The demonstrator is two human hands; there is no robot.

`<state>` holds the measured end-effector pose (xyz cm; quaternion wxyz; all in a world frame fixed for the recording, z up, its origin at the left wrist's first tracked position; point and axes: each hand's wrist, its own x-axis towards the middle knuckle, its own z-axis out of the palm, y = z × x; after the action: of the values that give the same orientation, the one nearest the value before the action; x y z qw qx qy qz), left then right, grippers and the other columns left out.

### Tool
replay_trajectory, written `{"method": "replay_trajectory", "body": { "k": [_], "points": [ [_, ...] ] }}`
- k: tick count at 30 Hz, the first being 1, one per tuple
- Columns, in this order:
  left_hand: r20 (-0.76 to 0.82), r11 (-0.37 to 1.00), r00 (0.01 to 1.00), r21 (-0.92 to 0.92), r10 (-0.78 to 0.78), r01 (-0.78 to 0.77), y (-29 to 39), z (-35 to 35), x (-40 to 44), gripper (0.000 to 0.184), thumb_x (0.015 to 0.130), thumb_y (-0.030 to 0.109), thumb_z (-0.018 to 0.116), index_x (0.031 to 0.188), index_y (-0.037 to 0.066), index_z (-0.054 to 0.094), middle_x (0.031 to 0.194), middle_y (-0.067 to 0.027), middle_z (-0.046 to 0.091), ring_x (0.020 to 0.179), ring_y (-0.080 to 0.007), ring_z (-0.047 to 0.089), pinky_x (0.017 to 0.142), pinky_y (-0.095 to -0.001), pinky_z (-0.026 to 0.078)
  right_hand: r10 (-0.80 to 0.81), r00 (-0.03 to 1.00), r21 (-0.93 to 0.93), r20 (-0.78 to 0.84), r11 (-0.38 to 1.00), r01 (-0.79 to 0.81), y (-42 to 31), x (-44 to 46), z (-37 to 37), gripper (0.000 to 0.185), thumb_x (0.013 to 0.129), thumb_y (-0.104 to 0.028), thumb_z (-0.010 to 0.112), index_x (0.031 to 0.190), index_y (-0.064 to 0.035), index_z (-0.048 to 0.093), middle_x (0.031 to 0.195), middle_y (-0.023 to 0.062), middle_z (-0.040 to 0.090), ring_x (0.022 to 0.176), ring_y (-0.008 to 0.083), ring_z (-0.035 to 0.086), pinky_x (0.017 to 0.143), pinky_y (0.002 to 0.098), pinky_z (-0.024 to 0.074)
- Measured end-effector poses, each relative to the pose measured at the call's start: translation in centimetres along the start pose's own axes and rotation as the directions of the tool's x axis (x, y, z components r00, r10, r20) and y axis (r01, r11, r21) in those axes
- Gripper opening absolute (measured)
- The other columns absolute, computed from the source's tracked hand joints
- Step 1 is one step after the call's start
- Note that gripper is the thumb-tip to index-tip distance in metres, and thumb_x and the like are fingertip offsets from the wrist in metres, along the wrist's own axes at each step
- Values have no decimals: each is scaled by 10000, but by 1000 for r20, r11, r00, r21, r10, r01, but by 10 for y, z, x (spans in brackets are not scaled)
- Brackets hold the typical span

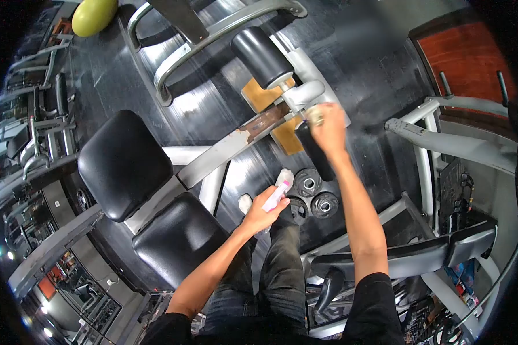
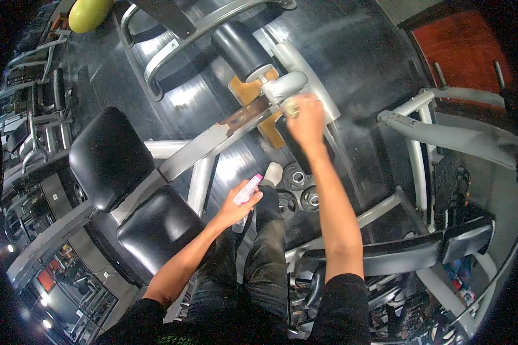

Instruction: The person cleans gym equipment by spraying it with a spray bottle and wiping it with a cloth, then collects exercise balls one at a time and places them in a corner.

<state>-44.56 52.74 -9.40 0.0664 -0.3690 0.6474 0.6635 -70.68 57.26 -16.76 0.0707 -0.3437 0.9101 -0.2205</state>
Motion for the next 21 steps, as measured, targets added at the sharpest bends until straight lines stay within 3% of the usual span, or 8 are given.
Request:
{"method": "replay_trajectory", "body": {
  "k": [3, 6, 9, 12, 13, 15, 17, 21],
  "points": [
    [23, 998, 998, -23, -60, 61, 6, -1, 6, 178, 880, 193, 660, 906, 45, 564, 688, -26, 540, 608, -102, 501, 567, -282, 426, -236, 959, -215, 159, 939, 267, -15, -30, 2, 366, 679, -124, 693, 1035, -174, 625, 1097, 84, 546, 997, 296, 515, 840, 431, 429],
    [40, 989, 991, -73, -125, 128, 9, -3, 13, 177, 878, 190, 659, 906, 43, 563, 690, -38, 543, 610, -112, 505, 571, -290, 428, -300, 891, -179, 342, 910, 375, 9, -75, -17, 321, 731, -126, 646, 1041, -201, 615, 1100, 52, 543, 1000, 278, 514, 838, 421, 425],
    [23, 997, 998, -58, -54, 56, 4, -4, 22, 167, 879, 189, 658, 906, 54, 564, 687, -35, 542, 588, -93, 497, 537, -277, 413, -392, 853, -140, 345, 877, 460, 53, -127, -43, 272, 741, -135, 640, 1000, -212, 615, 1119, 33, 544, 997, 261, 513, 831, 417, 431],
    [23, 994, 1000, -105, -18, 20, 6, -6, 26, 176, 880, 195, 661, 903, 55, 557, 657, -21, 533, 547, -85, 492, 505, -268, 408, -113, 892, -201, 437, 955, 219, 86, -149, -73, 466, 584, -94, 755, 1016, -179, 604, 1072, 47, 545, 1006, 287, 528, 830, 402, 484],
    [29, 994, 999, -112, -15, 18, 6, -7, 25, 176, 880, 195, 661, 903, 55, 557, 657, -21, 533, 547, -85, 492, 505, -268, 408, 56, 890, -255, 453, 964, 69, 90, -149, -86, 413, 640, -70, 714, 1026, -145, 587, 1048, 77, 533, 1020, 312, 529, 817, 413, 494],
    [28, 986, 998, -155, -65, 68, 6, -8, 23, 180, 880, 196, 666, 897, 58, 552, 644, 0, 519, 540, -73, 496, 493, -254, 408, 368, 826, -214, 426, 929, -303, 112, -148, -93, 357, 695, -57, 667, 1035, -103, 568, 1054, 115, 518, 1041, 347, 514, 832, 448, 482],
    [30, 983, 997, -163, -76, 80, 5, -9, 21, 177, 880, 191, 669, 895, 62, 549, 641, 15, 509, 544, -62, 500, 484, -243, 408, 506, 852, -115, 134, 862, -493, 116, -138, -82, 314, 731, -49, 632, 1035, -69, 557, 1060, 145, 509, 1046, 370, 497, 850, 446, 461],
    [25, 981, 996, -173, -90, 93, -6, -6, 11, 160, 880, 177, 665, 878, 62, 553, 649, 15, 506, 552, -60, 491, 497, -242, 404, 156, 977, -6, -146, 987, -159, 40, -77, -57, 395, 701, -53, 673, 1084, -19, 586, 1183, 197, 523, 1082, 381, 484, 942, 445, 395]
  ]
}}
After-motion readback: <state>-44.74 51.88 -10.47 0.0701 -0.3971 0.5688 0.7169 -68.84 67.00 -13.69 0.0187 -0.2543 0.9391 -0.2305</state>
